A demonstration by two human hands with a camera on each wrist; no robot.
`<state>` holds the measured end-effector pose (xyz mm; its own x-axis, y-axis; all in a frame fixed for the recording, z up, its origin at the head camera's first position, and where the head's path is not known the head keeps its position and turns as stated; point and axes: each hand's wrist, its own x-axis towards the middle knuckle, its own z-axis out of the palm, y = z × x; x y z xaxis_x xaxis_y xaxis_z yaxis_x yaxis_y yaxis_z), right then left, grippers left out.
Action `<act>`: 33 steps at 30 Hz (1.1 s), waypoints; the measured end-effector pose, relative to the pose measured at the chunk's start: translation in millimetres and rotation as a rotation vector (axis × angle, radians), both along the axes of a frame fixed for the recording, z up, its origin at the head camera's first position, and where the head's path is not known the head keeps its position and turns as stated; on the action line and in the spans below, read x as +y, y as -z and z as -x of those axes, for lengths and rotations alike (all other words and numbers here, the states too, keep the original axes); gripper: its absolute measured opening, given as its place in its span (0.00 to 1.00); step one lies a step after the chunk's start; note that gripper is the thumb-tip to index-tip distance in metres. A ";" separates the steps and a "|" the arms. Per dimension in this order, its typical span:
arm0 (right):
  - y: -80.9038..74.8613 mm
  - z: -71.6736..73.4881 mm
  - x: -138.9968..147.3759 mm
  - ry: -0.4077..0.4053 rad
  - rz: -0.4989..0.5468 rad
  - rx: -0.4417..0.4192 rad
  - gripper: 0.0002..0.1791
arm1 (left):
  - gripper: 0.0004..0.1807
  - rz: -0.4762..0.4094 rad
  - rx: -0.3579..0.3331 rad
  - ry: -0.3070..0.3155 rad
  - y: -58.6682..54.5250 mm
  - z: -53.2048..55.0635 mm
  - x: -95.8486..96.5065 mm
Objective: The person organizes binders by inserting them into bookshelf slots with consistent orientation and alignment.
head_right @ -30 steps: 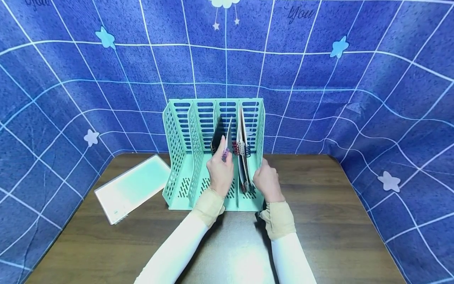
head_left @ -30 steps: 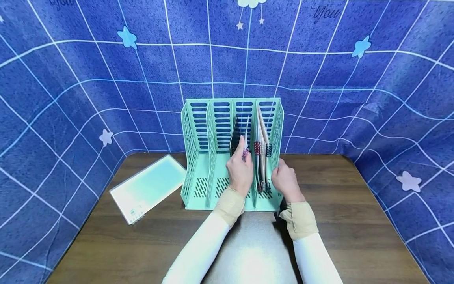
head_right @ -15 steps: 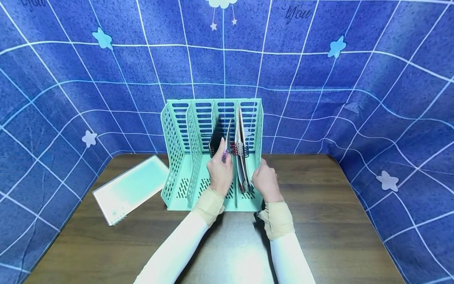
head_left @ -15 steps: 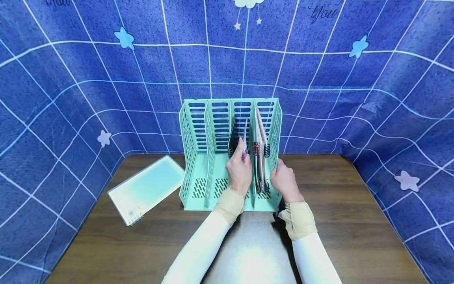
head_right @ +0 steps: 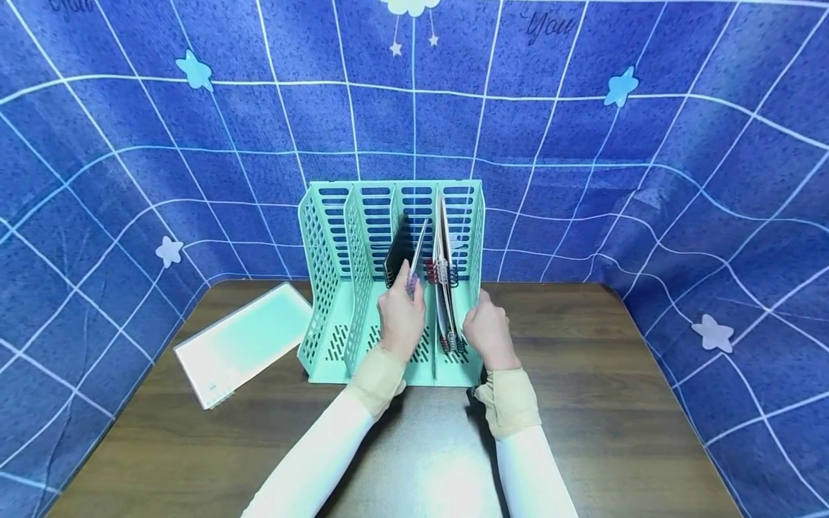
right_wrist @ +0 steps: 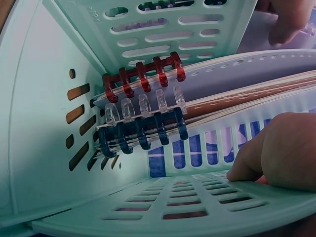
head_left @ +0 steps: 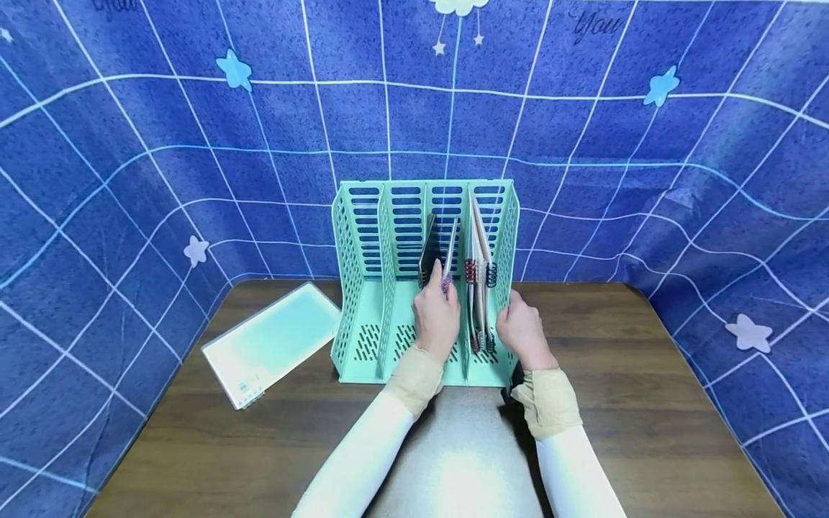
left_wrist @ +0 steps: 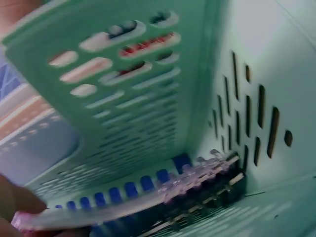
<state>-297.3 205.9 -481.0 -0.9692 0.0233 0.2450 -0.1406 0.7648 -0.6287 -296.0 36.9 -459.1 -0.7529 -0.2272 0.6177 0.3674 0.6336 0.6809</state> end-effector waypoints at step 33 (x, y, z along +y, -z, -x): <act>-2.6 -0.1 0.2 0.018 -0.020 -0.029 0.26 | 0.20 0.237 -0.145 -0.089 -11.3 -15.2 -62.9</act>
<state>-297.3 206.1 -478.5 -0.9754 0.0363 0.2176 -0.1086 0.7795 -0.6170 -280.8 -26.0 -447.8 -0.8209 -0.1586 0.5486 0.2125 0.8069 0.5512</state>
